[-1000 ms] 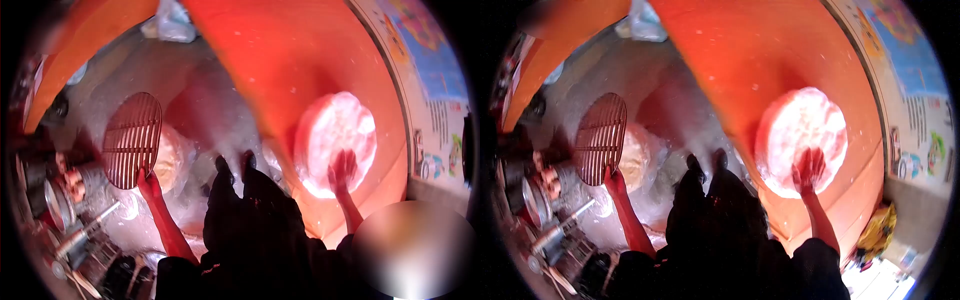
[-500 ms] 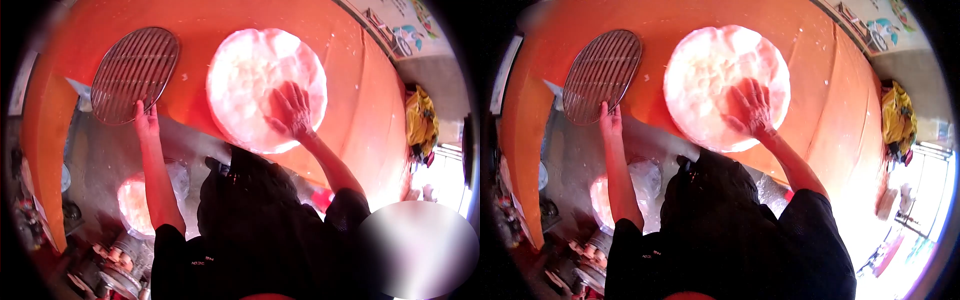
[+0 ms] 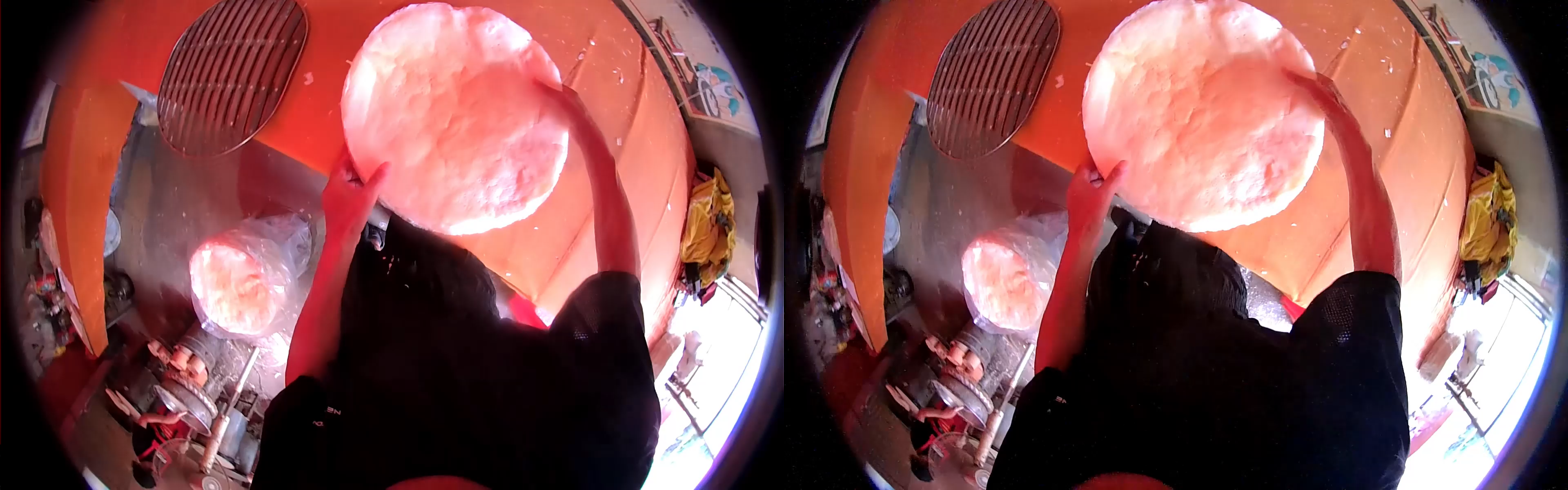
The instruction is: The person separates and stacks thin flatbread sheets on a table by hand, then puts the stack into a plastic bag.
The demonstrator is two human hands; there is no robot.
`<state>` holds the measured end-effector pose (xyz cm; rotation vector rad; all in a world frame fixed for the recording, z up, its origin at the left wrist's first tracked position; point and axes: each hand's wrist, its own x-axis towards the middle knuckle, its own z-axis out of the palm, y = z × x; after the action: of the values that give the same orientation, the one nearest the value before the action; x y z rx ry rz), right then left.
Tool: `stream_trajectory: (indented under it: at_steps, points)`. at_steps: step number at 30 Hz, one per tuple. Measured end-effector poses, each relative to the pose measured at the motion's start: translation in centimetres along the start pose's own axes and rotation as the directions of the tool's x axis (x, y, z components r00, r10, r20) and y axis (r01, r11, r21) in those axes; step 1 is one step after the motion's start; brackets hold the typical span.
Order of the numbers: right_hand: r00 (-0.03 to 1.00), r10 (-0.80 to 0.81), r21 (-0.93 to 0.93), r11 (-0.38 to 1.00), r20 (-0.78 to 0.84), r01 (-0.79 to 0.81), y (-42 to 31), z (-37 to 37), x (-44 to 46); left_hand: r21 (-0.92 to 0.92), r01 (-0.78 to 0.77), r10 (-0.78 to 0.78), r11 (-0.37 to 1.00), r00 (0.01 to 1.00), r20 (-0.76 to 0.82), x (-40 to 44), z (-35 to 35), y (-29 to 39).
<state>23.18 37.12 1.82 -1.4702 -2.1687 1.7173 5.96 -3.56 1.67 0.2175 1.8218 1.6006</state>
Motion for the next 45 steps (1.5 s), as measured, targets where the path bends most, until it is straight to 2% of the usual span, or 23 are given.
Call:
stream_trajectory:
  at_steps: [2,6,8,9,11,14,17,21,23,27,29,30,32,33,35,36,38,42,44,45]
  points:
    - [0.998,0.05,-0.101,0.993,-0.046,-0.054,-1.2,0.7,-0.4,0.22,0.038,-0.014,0.975,0.994,-0.109,-0.4,0.6,1.1]
    - [0.997,0.082,-0.14,0.987,0.0,-0.081,1.0,-0.6,2.6,0.206,0.063,-0.035,0.976,0.99,-0.136,-0.3,0.7,0.4]
    - [0.988,0.084,0.069,0.993,0.133,-0.094,1.7,-1.1,3.0,0.188,0.011,0.011,0.982,0.993,-0.119,-0.2,0.6,-0.4]
    - [0.986,0.088,0.065,0.993,0.139,-0.098,1.4,-1.0,2.8,0.186,0.018,0.005,0.982,0.992,-0.123,0.0,0.7,-0.9]
    - [0.966,0.162,0.17,0.965,0.204,-0.198,0.1,-0.9,2.1,0.146,0.03,-0.011,0.989,0.991,-0.13,0.3,0.8,-1.5]
    - [0.964,0.19,0.125,0.969,0.185,-0.215,-2.5,0.5,-0.1,0.114,0.039,-0.023,0.993,0.989,-0.143,-0.2,1.0,-0.3]
    - [0.981,0.161,0.085,0.982,0.113,-0.171,-1.4,0.2,0.7,0.064,0.06,-0.047,0.996,0.982,-0.185,-0.3,1.4,-0.4]
    - [0.981,0.121,0.036,0.991,0.149,-0.128,-1.6,-0.3,0.2,-0.061,0.035,-0.046,0.998,0.979,-0.199,-0.9,2.0,-0.4]
    - [0.974,0.144,0.09,0.983,0.175,-0.161,-0.9,-0.9,1.5,-0.084,-0.015,-0.006,0.996,0.971,-0.238,-1.1,2.2,-1.0]
    - [0.976,0.107,0.07,0.99,0.192,-0.122,-1.0,-0.9,1.5,-0.186,0.024,-0.061,0.982,0.978,-0.198,-2.7,2.1,-1.5]
    - [0.978,0.016,0.026,0.999,0.207,-0.021,-0.5,-1.2,1.9,-0.198,0.323,-0.361,0.925,0.91,-0.203,-4.3,2.4,-1.6]
    - [0.977,0.017,0.024,0.999,0.211,-0.023,-0.5,-1.3,1.9,-0.2,0.326,-0.364,0.924,0.908,-0.206,-4.6,2.4,-1.8]
    - [0.964,0.151,-0.031,0.989,0.218,-0.148,-1.1,-1.5,2.1,-0.404,0.441,-0.502,0.802,0.863,-0.055,-4.9,2.5,-2.1]
    - [0.963,0.152,-0.036,0.988,0.221,-0.148,-1.1,-1.3,1.8,-0.408,0.441,-0.504,0.799,0.862,-0.056,-5.0,2.6,-2.1]
    - [0.992,0.003,0.032,0.999,0.123,-0.007,-1.3,-0.6,1.0,-0.376,0.402,-0.45,0.835,0.892,-0.044,-4.9,2.7,-2.0]
    - [0.992,0.001,0.03,1.0,0.129,-0.005,-1.7,-0.3,0.6,-0.379,0.4,-0.45,0.834,0.892,-0.049,-4.9,2.7,-2.0]
    - [0.981,0.098,0.033,0.994,0.166,-0.105,-2.6,0.1,0.1,-0.38,0.408,-0.46,0.83,0.886,-0.052,-5.0,2.7,-2.0]
    - [0.968,0.084,0.015,0.996,0.237,-0.09,-2.1,-0.8,1.0,-0.4,0.39,-0.449,0.829,0.891,-0.062,-5.2,2.9,-2.1]
    - [0.971,0.096,0.166,0.977,0.221,-0.134,-2.2,-0.8,1.1,-0.391,0.378,-0.429,0.839,0.902,-0.047,-5.1,2.9,-2.2]
    - [0.97,0.095,0.164,0.977,0.223,-0.134,-2.0,-0.8,1.3,-0.393,0.377,-0.428,0.839,0.902,-0.049,-5.2,2.9,-2.2]
